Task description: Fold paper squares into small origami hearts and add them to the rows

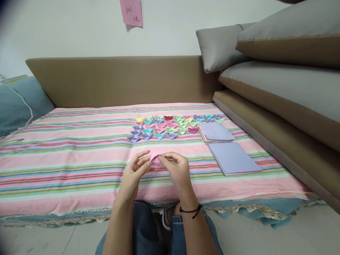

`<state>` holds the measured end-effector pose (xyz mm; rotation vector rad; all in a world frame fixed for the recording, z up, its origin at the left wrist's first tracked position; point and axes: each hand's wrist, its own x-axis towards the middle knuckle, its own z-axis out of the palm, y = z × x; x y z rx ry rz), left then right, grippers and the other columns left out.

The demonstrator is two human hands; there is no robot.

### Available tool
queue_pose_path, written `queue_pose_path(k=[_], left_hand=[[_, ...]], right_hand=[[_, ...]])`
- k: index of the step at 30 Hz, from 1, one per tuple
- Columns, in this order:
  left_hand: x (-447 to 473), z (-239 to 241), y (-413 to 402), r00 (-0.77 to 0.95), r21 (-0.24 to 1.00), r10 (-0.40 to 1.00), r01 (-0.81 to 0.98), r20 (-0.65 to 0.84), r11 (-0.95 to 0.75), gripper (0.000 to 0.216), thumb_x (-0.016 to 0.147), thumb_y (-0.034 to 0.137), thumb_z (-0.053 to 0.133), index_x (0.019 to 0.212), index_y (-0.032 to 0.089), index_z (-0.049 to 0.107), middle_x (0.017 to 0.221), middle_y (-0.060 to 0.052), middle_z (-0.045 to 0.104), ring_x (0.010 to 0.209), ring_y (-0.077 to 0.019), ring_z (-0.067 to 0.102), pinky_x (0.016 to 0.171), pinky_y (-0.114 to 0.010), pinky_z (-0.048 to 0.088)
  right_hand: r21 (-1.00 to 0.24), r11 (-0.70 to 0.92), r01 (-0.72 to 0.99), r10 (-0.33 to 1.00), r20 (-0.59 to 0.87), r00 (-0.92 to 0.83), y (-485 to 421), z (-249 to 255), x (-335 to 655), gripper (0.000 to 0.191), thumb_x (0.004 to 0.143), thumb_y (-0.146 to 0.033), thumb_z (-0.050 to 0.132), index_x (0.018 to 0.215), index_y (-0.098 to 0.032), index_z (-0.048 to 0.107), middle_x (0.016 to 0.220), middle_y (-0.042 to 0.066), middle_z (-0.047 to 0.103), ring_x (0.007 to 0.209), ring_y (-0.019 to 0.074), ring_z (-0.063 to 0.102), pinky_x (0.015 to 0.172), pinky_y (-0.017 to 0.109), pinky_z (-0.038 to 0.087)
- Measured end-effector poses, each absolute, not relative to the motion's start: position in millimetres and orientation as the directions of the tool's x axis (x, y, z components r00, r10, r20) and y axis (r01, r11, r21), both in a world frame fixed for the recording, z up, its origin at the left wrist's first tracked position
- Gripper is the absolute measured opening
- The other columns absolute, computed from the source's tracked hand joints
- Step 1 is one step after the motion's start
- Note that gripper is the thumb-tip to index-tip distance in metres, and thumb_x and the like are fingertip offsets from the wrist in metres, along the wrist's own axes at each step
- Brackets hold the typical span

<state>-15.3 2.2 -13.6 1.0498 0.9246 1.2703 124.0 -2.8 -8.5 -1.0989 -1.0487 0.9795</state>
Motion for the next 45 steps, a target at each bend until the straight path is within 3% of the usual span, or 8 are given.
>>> queue_pose_path(k=[7,14,35,45], left_hand=[[-16.9,-13.1,2.4,0.055,0.944,0.998,-0.328,-0.032,0.049,0.046,0.064,0.027,0.074,0.106,0.016,0.058,0.078,-0.003,0.068,0.072,-0.0133,0.062,0.071,-0.028,0.052],[-19.7,-15.2,3.8,0.026,0.945,0.999,-0.326,-0.031,0.038,0.045,0.063,0.027,0.076,0.104,0.016,0.059,0.08,-0.003,0.069,0.071,-0.0138,0.063,0.07,-0.028,0.052],[-14.3,-12.0,2.1,0.149,0.944,0.987,-0.315,-0.054,0.099,0.054,0.061,0.025,0.077,0.109,0.017,0.056,0.091,-0.007,0.069,0.081,-0.0165,0.064,0.075,-0.028,0.05],[-18.5,-15.4,3.3,0.053,0.937,0.997,-0.342,-0.056,0.071,0.048,0.063,0.028,0.076,0.106,0.017,0.058,0.09,-0.005,0.069,0.079,-0.0153,0.063,0.072,-0.028,0.052]], right_hand=[[-0.983,0.148,-0.107,0.961,0.118,0.25,-2.2,-9.7,125.2,0.01,0.064,-0.029,0.072,0.066,-0.019,0.068,0.071,0.003,0.068,0.073,0.0191,0.061,0.069,0.031,0.047],[-0.984,0.164,-0.064,0.961,0.145,0.236,-1.0,-12.6,126.8,0.01,0.066,-0.029,0.07,0.065,-0.02,0.07,0.082,0.006,0.069,0.088,0.0234,0.062,0.077,0.034,0.047],[-0.971,0.233,-0.047,0.96,0.222,0.169,-1.0,-15.5,126.7,0.01,0.067,-0.026,0.07,0.061,-0.019,0.069,0.074,0.004,0.062,0.073,0.0185,0.059,0.062,0.029,0.047],[-0.966,0.257,-0.039,0.943,0.241,0.229,-0.3,-16.5,128.3,0.01,0.066,-0.025,0.07,0.059,-0.019,0.067,0.072,0.004,0.062,0.074,0.0189,0.058,0.065,0.029,0.046]])
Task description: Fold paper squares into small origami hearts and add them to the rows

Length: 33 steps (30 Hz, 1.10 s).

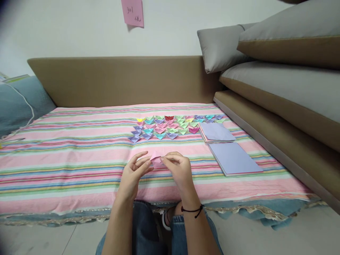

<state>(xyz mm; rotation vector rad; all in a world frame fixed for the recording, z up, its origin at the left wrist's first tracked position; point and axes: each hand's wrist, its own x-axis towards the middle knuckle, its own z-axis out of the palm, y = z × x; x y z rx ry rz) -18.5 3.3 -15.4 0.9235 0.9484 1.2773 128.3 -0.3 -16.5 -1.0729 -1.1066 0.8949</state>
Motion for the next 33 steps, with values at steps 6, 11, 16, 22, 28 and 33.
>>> queue_pose_path(k=[6,11,16,22,28,33], left_hand=[[-19.0,-16.0,4.7,0.022,0.934,0.997,-0.348,-0.071,0.075,0.046,0.063,0.028,0.076,0.104,0.016,0.058,0.078,-0.003,0.07,0.076,-0.0152,0.064,0.07,-0.027,0.052],[-20.2,-19.1,5.2,0.004,0.937,0.998,-0.344,-0.059,0.057,0.045,0.064,0.027,0.076,0.103,0.015,0.058,0.074,-0.003,0.071,0.071,-0.0135,0.064,0.069,-0.025,0.051],[-20.8,-21.1,5.7,-0.014,0.937,0.998,-0.344,-0.069,0.06,0.045,0.062,0.025,0.077,0.103,0.015,0.059,0.074,-0.004,0.073,0.068,-0.0118,0.064,0.07,-0.024,0.05],[-21.6,-21.6,6.3,-0.024,0.925,0.996,-0.375,-0.085,0.07,0.046,0.061,0.023,0.078,0.102,0.014,0.059,0.073,-0.004,0.072,0.068,-0.0115,0.064,0.068,-0.023,0.052],[-21.1,-16.9,4.6,0.033,0.91,0.995,-0.404,-0.091,0.096,0.041,0.067,0.028,0.074,0.103,0.015,0.06,0.093,-0.007,0.07,0.078,-0.0135,0.064,0.068,-0.025,0.055],[-19.5,-13.8,3.0,0.049,0.91,0.995,-0.402,-0.089,0.101,0.04,0.068,0.03,0.073,0.103,0.015,0.061,0.099,-0.008,0.069,0.08,-0.013,0.064,0.069,-0.023,0.054]], right_hand=[[-0.966,0.256,-0.042,0.942,0.239,0.236,-0.1,-15.5,128.1,0.01,0.065,-0.025,0.07,0.058,-0.019,0.067,0.073,0.004,0.061,0.075,0.019,0.058,0.067,0.03,0.046],[-0.968,0.246,-0.055,0.945,0.227,0.237,0.2,-15.9,128.1,0.01,0.064,-0.026,0.071,0.058,-0.019,0.068,0.073,0.004,0.061,0.075,0.0189,0.058,0.066,0.03,0.046],[-0.97,0.238,-0.051,0.948,0.221,0.228,-0.2,-16.0,127.8,0.011,0.064,-0.028,0.071,0.058,-0.019,0.068,0.074,0.005,0.062,0.075,0.0192,0.059,0.066,0.03,0.047],[-0.974,0.222,-0.05,0.957,0.207,0.204,-1.3,-13.3,126.7,0.011,0.064,-0.028,0.072,0.059,-0.018,0.068,0.076,0.005,0.062,0.077,0.0193,0.059,0.067,0.03,0.047],[-0.976,0.215,-0.04,0.957,0.202,0.207,-1.1,-12.5,126.9,0.009,0.065,-0.026,0.071,0.06,-0.018,0.068,0.076,0.005,0.062,0.077,0.0191,0.059,0.067,0.029,0.047],[-0.976,0.214,-0.048,0.958,0.2,0.208,-1.1,-13.2,127.4,0.01,0.065,-0.026,0.071,0.06,-0.018,0.068,0.075,0.005,0.062,0.077,0.019,0.059,0.066,0.029,0.047]])
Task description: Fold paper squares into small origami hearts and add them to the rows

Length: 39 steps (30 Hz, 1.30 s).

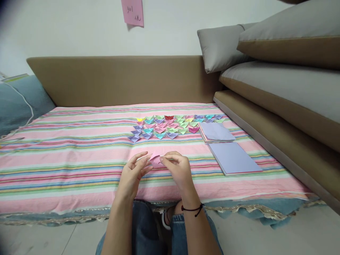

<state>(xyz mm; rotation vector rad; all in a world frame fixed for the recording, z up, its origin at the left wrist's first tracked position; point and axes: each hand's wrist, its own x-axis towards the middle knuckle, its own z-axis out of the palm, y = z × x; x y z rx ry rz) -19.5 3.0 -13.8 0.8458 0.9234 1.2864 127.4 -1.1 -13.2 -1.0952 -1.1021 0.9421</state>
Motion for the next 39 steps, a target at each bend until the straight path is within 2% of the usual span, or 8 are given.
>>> queue_pose_path(k=[9,15,30,39], left_hand=[[-18.8,-19.1,6.2,0.094,0.906,0.991,-0.403,-0.095,0.125,0.047,0.06,0.023,0.079,0.102,0.016,0.062,0.091,-0.005,0.069,0.079,-0.0127,0.065,0.074,-0.023,0.051],[-16.9,-18.5,5.0,0.126,0.91,0.987,-0.388,-0.102,0.144,0.049,0.059,0.026,0.079,0.103,0.017,0.061,0.091,-0.007,0.069,0.078,-0.0149,0.065,0.072,-0.024,0.051],[-13.8,-14.1,3.0,0.081,0.909,0.989,-0.39,-0.123,0.145,0.053,0.054,0.026,0.081,0.102,0.016,0.061,0.083,-0.004,0.067,0.071,-0.013,0.063,0.063,-0.023,0.051],[-15.6,-13.7,2.8,0.045,0.908,0.99,-0.395,-0.136,0.143,0.051,0.053,0.026,0.082,0.1,0.017,0.062,0.085,-0.005,0.069,0.071,-0.014,0.065,0.065,-0.024,0.053]], right_hand=[[-0.964,0.265,-0.002,0.953,0.262,0.151,-1.3,-12.4,127.2,0.011,0.068,-0.027,0.068,0.06,-0.019,0.069,0.075,0.005,0.063,0.077,0.0195,0.06,0.069,0.031,0.047],[-0.968,0.25,0.007,0.959,0.248,0.138,-0.8,-13.1,127.1,0.01,0.068,-0.026,0.068,0.061,-0.018,0.069,0.075,0.006,0.063,0.075,0.019,0.059,0.064,0.029,0.047],[-0.974,0.227,-0.013,0.964,0.223,0.146,-1.4,-12.9,127.3,0.009,0.067,-0.024,0.068,0.061,-0.018,0.069,0.076,0.005,0.062,0.075,0.0182,0.058,0.064,0.028,0.046],[-0.972,0.236,-0.001,0.958,0.232,0.167,-1.3,-14.2,127.7,0.011,0.068,-0.028,0.069,0.062,-0.018,0.069,0.076,0.005,0.062,0.077,0.0193,0.059,0.068,0.03,0.048]])
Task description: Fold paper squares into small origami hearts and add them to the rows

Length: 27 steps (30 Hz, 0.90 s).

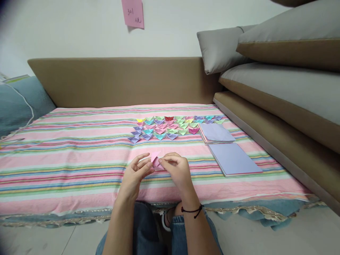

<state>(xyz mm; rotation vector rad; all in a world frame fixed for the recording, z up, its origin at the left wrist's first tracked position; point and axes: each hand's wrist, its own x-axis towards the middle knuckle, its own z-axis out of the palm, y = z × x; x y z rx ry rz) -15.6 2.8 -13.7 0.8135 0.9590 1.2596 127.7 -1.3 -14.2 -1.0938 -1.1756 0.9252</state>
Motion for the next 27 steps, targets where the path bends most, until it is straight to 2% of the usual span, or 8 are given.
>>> queue_pose_path(k=[13,18,23,27], left_hand=[[-16.5,-14.2,3.5,0.031,0.91,0.991,-0.392,-0.132,0.133,0.051,0.053,0.027,0.082,0.099,0.016,0.062,0.084,-0.005,0.07,0.073,-0.0154,0.066,0.065,-0.025,0.053],[-15.7,-15.3,5.3,-0.05,0.893,0.985,-0.431,-0.165,0.128,0.053,0.051,0.027,0.083,0.098,0.016,0.061,0.083,-0.005,0.069,0.073,-0.0158,0.066,0.065,-0.026,0.053],[-17.7,-21.2,8.6,-0.132,0.832,0.968,-0.544,-0.213,0.108,0.049,0.055,0.026,0.082,0.097,0.015,0.061,0.074,-0.001,0.066,0.07,-0.0127,0.065,0.072,-0.028,0.054],[-15.1,-22.9,10.3,-0.141,0.712,0.952,-0.695,-0.271,0.1,0.035,0.06,0.017,0.079,0.089,0.015,0.06,0.074,0.0,0.066,0.073,-0.0126,0.066,0.078,-0.028,0.055]], right_hand=[[-0.974,0.228,-0.007,0.957,0.222,0.186,-1.7,-13.2,127.5,0.011,0.067,-0.028,0.07,0.062,-0.018,0.069,0.077,0.005,0.063,0.078,0.0199,0.06,0.069,0.03,0.048],[-0.977,0.214,-0.001,0.949,0.207,0.24,-0.5,-13.1,127.3,0.015,0.069,-0.033,0.068,0.069,-0.019,0.07,0.083,0.006,0.066,0.085,0.0221,0.061,0.071,0.031,0.049],[-0.981,0.193,0.004,0.955,0.189,0.228,1.1,-13.7,127.3,0.017,0.072,-0.034,0.066,0.078,-0.019,0.071,0.09,0.007,0.069,0.092,0.0236,0.061,0.077,0.033,0.048],[-0.984,0.178,-0.004,0.956,0.172,0.237,1.2,-13.3,126.8,0.018,0.073,-0.033,0.065,0.08,-0.018,0.071,0.091,0.007,0.07,0.092,0.023,0.061,0.079,0.033,0.048]])
